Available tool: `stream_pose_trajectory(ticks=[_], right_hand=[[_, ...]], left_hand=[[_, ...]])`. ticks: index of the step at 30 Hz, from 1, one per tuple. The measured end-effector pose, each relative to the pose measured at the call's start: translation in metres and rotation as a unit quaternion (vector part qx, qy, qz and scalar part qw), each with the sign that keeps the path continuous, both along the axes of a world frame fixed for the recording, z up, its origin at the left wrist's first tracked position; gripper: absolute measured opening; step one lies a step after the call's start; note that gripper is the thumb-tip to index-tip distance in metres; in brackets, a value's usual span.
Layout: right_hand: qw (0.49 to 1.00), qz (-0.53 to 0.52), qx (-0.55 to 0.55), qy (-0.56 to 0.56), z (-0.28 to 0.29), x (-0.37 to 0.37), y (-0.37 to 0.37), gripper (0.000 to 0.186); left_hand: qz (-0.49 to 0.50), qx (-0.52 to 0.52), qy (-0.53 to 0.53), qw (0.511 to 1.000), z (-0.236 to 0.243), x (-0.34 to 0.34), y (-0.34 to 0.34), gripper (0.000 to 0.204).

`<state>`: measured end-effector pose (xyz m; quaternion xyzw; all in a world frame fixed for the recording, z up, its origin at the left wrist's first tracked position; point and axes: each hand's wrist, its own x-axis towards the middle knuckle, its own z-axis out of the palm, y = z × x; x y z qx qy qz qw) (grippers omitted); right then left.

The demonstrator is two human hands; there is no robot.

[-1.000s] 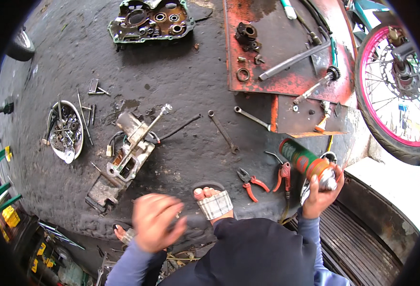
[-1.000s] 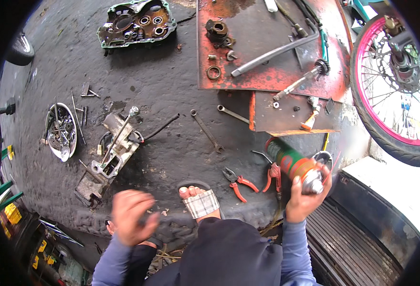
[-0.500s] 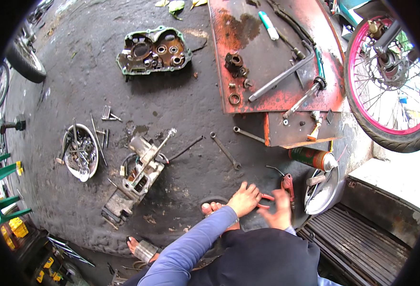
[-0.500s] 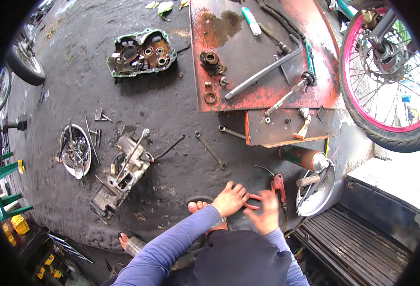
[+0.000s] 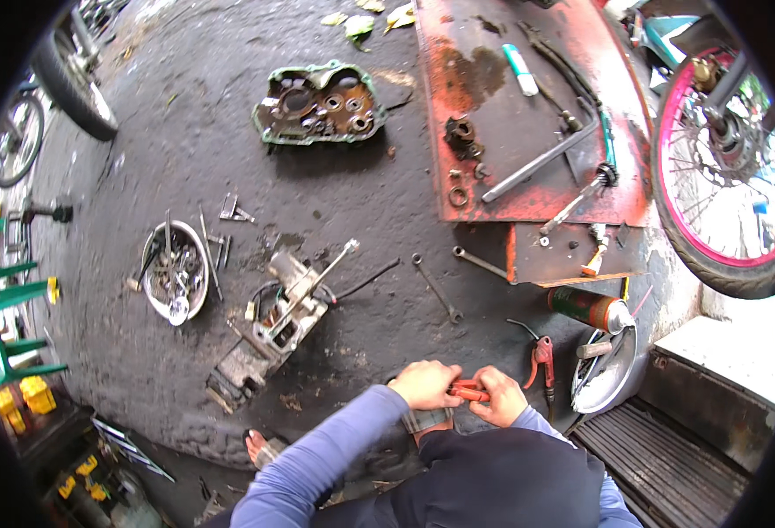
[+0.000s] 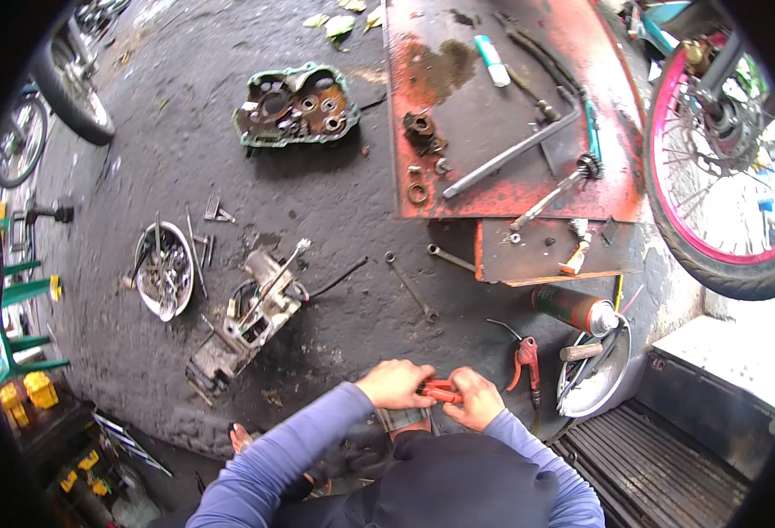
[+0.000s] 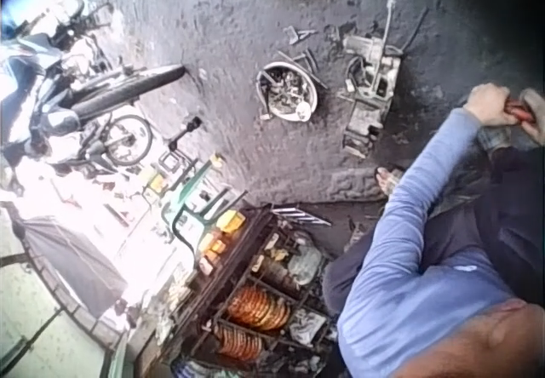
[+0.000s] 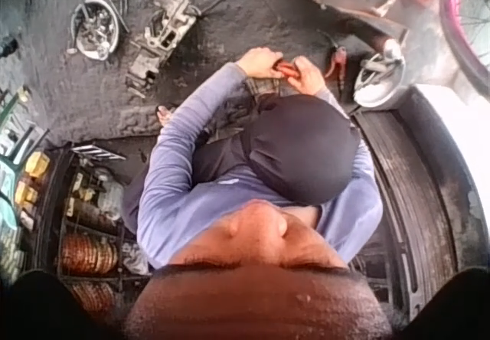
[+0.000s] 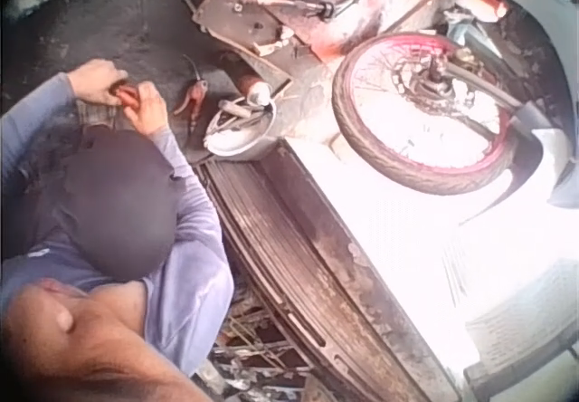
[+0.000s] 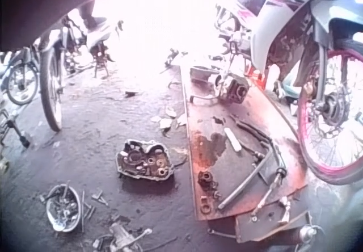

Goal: The recorder is repairing and cleaning a motorcycle engine component, using pliers and a rag.

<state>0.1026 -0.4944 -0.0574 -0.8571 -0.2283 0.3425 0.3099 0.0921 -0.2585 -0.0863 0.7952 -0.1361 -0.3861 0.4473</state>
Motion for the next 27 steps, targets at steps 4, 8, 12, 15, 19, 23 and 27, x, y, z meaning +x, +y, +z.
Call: stream_pose_trajectory(ticks=[4, 8, 12, 15, 19, 23, 27], right_hand=[[0.986, 0.113, -0.01, 0.121, 0.014, 0.031, 0.037, 0.033], [0.976, 0.171, 0.084, 0.107, -0.005, 0.048, 0.071, 0.046], [0.985, 0.167, 0.008, -0.035, 0.004, 0.051, 0.092, 0.067], [0.99, 0.121, -0.008, -0.077, 0.006, 0.051, 0.089, 0.076], [0.983, -0.115, 0.117, -0.088, 0.004, 0.041, 0.071, 0.048], [0.952, -0.301, 0.04, 0.04, 0.022, -0.011, 0.02, 0.033], [0.957, -0.227, -0.171, 0.052, 0.031, -0.091, -0.112, 0.024]], left_hand=[[0.032, 0.012, 0.069, 0.997, 0.036, 0.017, 0.047, 0.048], [0.115, 0.01, 0.121, 0.986, 0.04, 0.009, 0.09, 0.048], [0.217, 0.068, 0.124, 0.966, 0.023, -0.02, 0.101, 0.044], [0.236, 0.07, 0.105, 0.964, 0.022, -0.026, 0.092, 0.041], [0.232, 0.142, -0.075, 0.96, 0.024, -0.015, 0.069, 0.048], [0.174, 0.232, -0.179, 0.94, 0.008, -0.029, 0.086, 0.069], [0.105, 0.222, -0.304, 0.92, 0.043, -0.032, 0.085, 0.047]])
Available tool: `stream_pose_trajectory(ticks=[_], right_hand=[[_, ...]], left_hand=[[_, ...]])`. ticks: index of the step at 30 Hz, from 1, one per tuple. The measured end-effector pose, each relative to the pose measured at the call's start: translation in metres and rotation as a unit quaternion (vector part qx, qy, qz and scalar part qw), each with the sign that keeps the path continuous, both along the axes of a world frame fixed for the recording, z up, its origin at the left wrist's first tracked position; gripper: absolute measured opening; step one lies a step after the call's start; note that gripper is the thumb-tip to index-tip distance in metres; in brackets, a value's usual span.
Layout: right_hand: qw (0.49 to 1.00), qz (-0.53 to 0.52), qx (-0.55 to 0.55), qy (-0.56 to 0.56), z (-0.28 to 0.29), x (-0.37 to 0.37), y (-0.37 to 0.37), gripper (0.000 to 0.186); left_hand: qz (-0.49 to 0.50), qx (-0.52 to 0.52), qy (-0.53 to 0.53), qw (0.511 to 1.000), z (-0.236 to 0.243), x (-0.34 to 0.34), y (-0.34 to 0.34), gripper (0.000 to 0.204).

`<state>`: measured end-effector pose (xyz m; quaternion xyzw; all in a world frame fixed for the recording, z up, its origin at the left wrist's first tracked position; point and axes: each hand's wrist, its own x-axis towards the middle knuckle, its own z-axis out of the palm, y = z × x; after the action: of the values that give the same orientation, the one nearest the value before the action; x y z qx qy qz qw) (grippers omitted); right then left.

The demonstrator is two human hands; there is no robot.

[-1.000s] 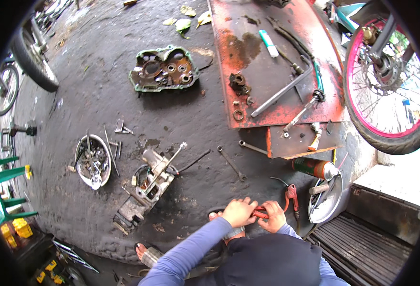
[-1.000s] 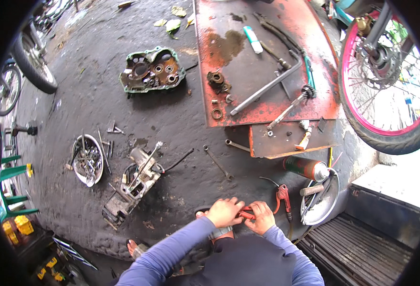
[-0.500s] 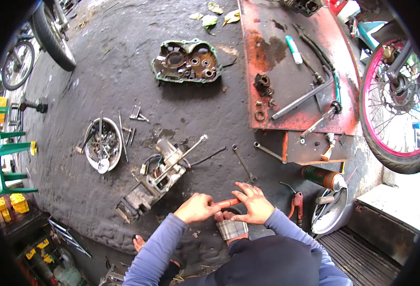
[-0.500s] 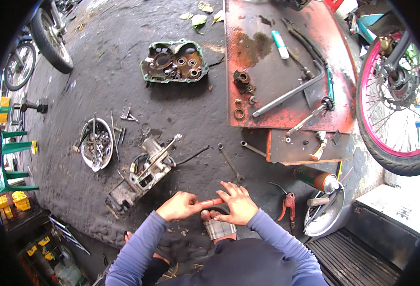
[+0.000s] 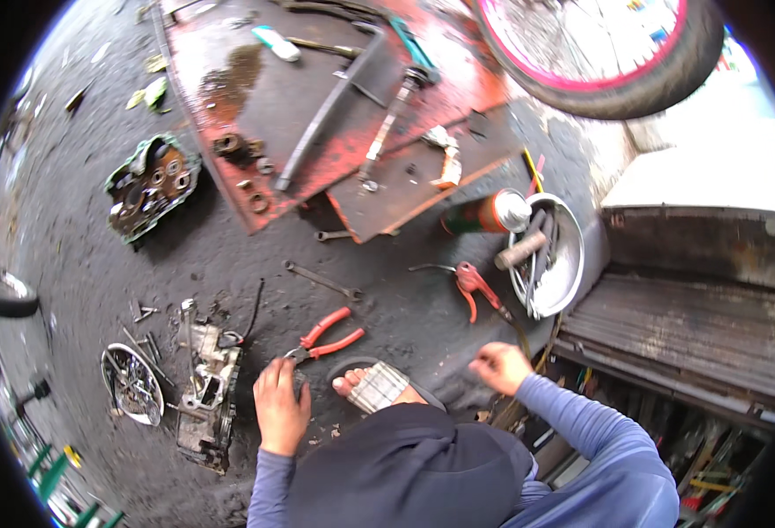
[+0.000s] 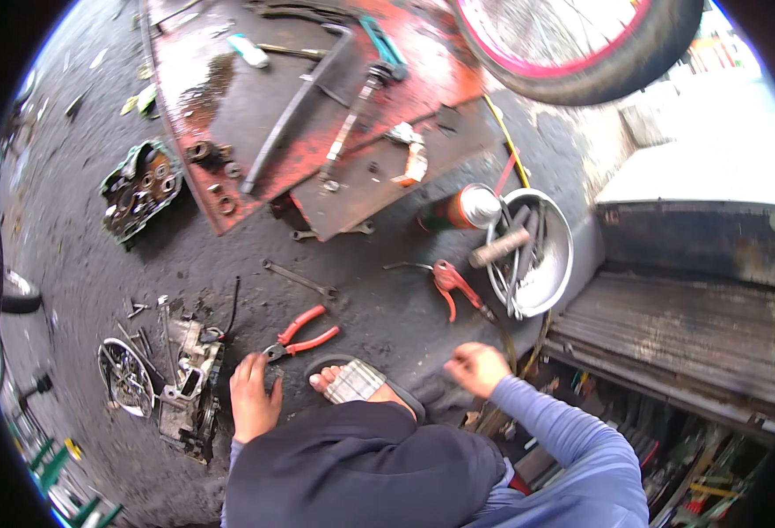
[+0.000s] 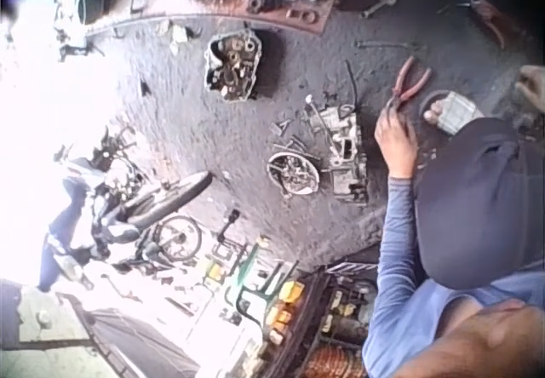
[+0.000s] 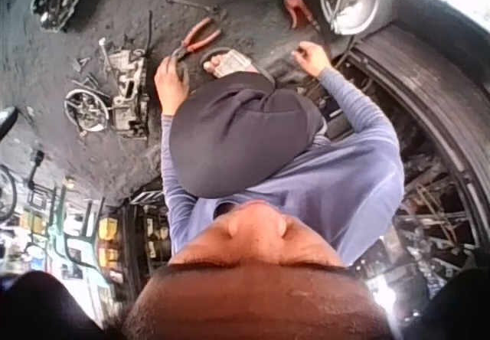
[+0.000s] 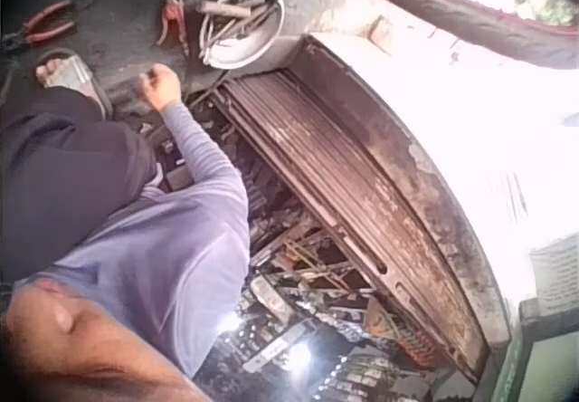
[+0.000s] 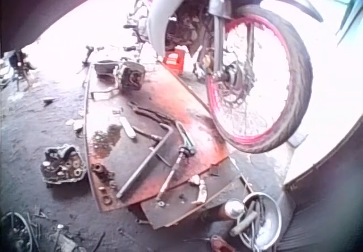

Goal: The recorder is repairing and cleaning a motorcycle engine component, using pliers and a rag.

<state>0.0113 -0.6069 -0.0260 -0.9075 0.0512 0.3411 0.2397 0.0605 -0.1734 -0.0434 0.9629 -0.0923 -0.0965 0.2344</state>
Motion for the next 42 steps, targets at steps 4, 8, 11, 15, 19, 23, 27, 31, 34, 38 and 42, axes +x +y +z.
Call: stream_pose_trajectory(ticks=[4, 8, 11, 15, 19, 23, 27, 31, 34, 38, 42], right_hand=[[0.918, -0.358, -0.138, -0.104, -0.027, -0.095, -0.102, 0.031], [0.953, -0.015, -0.067, 0.296, -0.09, -0.201, -0.166, 0.043], [0.934, -0.093, 0.075, 0.336, -0.004, -0.053, -0.043, 0.037], [0.961, 0.053, 0.212, 0.169, 0.052, 0.127, 0.092, 0.023], [0.911, 0.149, 0.378, 0.074, 0.13, 0.233, 0.227, 0.021], [0.83, 0.381, 0.366, 0.178, 0.204, 0.239, 0.349, 0.054], [0.634, 0.662, 0.352, 0.189, 0.243, 0.18, 0.443, 0.045], [0.429, 0.824, 0.312, 0.198, 0.218, 0.102, 0.466, 0.033], [0.384, 0.886, 0.243, 0.095, 0.156, 0.109, 0.468, 0.026], [0.383, 0.91, 0.14, 0.079, 0.083, 0.149, 0.474, 0.03], [0.353, 0.932, 0.016, 0.081, 0.037, 0.158, 0.468, 0.036]], left_hand=[[-0.057, -0.242, 0.362, 0.898, 0.054, -0.03, 0.034, 0.017], [-0.207, -0.22, 0.491, 0.817, 0.127, -0.031, 0.107, 0.032], [0.02, -0.124, 0.599, 0.791, 0.197, -0.021, 0.185, 0.035], [0.41, -0.253, 0.352, 0.803, 0.25, -0.147, 0.279, 0.04], [0.654, -0.255, 0.094, 0.706, 0.24, -0.323, 0.231, 0.035], [0.757, -0.253, 0.111, 0.592, 0.195, -0.488, 0.093, 0.031], [0.702, -0.127, 0.339, 0.613, 0.145, -0.542, -0.062, 0.047], [0.657, -0.213, 0.464, 0.555, 0.142, -0.522, -0.176, 0.041], [0.794, -0.19, 0.328, 0.475, 0.149, -0.54, -0.195, 0.042], [0.939, 0.008, 0.105, 0.329, 0.171, -0.586, -0.086, 0.029], [0.982, 0.153, 0.018, 0.106, 0.165, -0.744, -0.035, 0.074]])
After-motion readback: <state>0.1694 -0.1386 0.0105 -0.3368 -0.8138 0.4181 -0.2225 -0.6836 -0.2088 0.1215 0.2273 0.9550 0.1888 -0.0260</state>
